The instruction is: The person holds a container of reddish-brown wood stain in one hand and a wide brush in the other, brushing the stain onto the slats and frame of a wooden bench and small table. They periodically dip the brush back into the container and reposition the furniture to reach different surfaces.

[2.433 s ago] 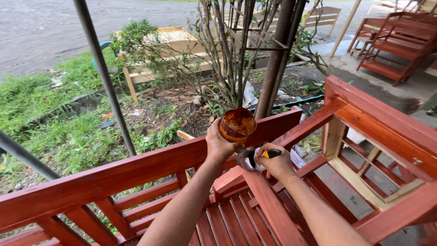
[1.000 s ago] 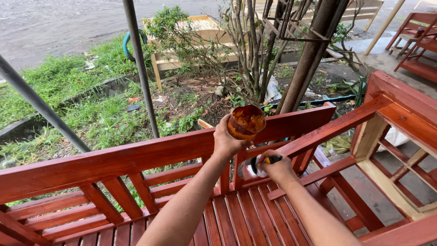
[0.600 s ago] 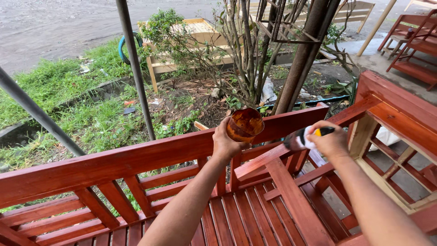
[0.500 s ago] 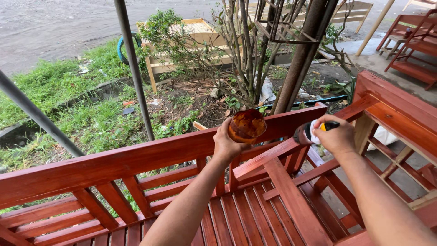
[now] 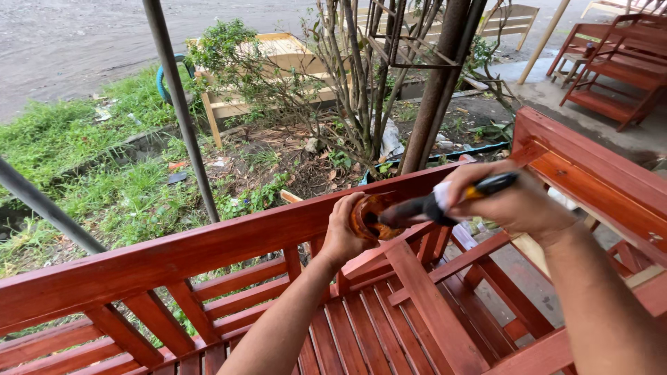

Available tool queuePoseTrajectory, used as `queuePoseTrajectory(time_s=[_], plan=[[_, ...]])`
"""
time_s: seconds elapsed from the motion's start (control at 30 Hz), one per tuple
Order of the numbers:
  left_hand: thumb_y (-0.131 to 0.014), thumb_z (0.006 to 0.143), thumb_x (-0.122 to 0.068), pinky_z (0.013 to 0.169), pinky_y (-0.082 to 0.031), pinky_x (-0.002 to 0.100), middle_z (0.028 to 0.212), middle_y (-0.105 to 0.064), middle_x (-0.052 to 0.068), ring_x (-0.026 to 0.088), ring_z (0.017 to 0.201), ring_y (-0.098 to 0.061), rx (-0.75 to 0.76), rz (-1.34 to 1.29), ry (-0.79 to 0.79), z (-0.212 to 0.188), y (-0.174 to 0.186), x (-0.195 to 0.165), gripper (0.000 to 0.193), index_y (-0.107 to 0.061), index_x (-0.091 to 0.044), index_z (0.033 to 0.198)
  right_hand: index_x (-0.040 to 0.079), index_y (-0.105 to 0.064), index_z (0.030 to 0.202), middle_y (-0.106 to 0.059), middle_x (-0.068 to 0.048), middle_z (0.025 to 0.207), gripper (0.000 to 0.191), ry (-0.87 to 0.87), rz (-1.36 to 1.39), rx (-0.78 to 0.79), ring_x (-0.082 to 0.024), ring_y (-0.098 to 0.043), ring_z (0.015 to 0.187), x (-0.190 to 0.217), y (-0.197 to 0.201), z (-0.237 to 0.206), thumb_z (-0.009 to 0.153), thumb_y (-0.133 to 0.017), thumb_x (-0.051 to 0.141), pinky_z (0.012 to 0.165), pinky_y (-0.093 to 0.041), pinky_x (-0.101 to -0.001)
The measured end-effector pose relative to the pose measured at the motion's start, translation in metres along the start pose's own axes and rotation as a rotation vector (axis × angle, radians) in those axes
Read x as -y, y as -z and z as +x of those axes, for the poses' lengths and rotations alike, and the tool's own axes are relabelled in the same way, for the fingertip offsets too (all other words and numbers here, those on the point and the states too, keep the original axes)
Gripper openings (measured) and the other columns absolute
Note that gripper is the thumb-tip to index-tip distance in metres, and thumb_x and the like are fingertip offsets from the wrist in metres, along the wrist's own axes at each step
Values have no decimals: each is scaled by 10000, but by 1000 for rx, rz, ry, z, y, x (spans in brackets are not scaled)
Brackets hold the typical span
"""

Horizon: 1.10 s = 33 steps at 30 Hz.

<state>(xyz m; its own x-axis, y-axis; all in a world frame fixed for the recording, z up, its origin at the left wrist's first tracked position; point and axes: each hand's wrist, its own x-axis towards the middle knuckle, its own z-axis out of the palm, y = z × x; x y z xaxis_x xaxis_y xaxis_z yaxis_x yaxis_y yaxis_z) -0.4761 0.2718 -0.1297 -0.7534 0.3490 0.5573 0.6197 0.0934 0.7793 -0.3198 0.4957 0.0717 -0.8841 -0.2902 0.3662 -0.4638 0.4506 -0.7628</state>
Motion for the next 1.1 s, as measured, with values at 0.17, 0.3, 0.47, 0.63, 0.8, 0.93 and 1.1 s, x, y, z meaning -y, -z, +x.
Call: queuePoseTrajectory(time_s=[0.17, 0.3, 0.47, 0.63, 0.8, 0.93, 1.1], plan=[[-981, 418, -96, 1134, -449, 460, 1441, -491, 121, 373, 1332, -488, 50, 25, -44, 0, -6, -11, 1108, -501, -182, 1413, 92, -731, 821, -765, -23, 870, 131, 136, -243, 79, -142, -739, 820, 5, -41, 14, 772, -757, -27, 772, -600, -288], [-991, 420, -143, 1129, -447, 471, 1446, -495, 133, 387, 1331, -488, 40, 34, -146, 3, -14, -17, 1104, -503, -176, 1410, 58, -729, 775, -753, -32, 807, 167, 18, -357, 90, -145, -731, 772, 2, -55, 13, 698, -717, -90, 704, -574, -294], [-992, 497, -202, 1140, -453, 476, 1456, -522, 141, 383, 1345, -516, 21, 30, -248, 4, -20, -23, 1049, -508, -167, 1427, 63, -738, 771, -747, -29, 785, 167, -173, -381, 24, -177, -719, 713, -10, -65, 7, 722, -710, -94, 657, -567, -326], [-958, 411, -154, 1087, -471, 468, 1406, -531, 165, 385, 1264, -528, 44, 74, -74, 5, -21, -29, 1085, -538, -162, 1412, 64, -719, 799, -748, -48, 856, 174, 103, -323, -33, -190, -743, 830, -19, -64, 1, 715, -708, -89, 753, -578, -311], [-988, 450, -182, 1053, -516, 392, 1308, -610, 125, 292, 1207, -625, 191, -15, 229, 19, -23, -32, 1032, -555, -120, 1385, 82, -724, 840, -760, -65, 971, 137, 275, -506, -159, -208, -742, 940, -22, -55, -7, 795, -717, -48, 831, -593, -336], [-928, 488, -128, 978, -568, 382, 1209, -719, 83, 251, 1117, -706, 325, -449, 409, 27, -31, -35, 966, -564, -79, 1381, 82, -739, 870, -758, -120, 1054, 195, 416, -793, -195, -281, -716, 987, -36, -50, -16, 740, -713, -61, 848, -589, -367], [-925, 491, -5, 944, -591, 406, 1186, -717, 89, 229, 1077, -708, 360, -643, 419, 31, -37, -33, 997, -520, -47, 1401, 150, -738, 889, -770, -87, 1030, 163, 117, -285, -435, -245, -742, 917, -81, -21, -32, 851, -762, -7, 798, -623, -323]])
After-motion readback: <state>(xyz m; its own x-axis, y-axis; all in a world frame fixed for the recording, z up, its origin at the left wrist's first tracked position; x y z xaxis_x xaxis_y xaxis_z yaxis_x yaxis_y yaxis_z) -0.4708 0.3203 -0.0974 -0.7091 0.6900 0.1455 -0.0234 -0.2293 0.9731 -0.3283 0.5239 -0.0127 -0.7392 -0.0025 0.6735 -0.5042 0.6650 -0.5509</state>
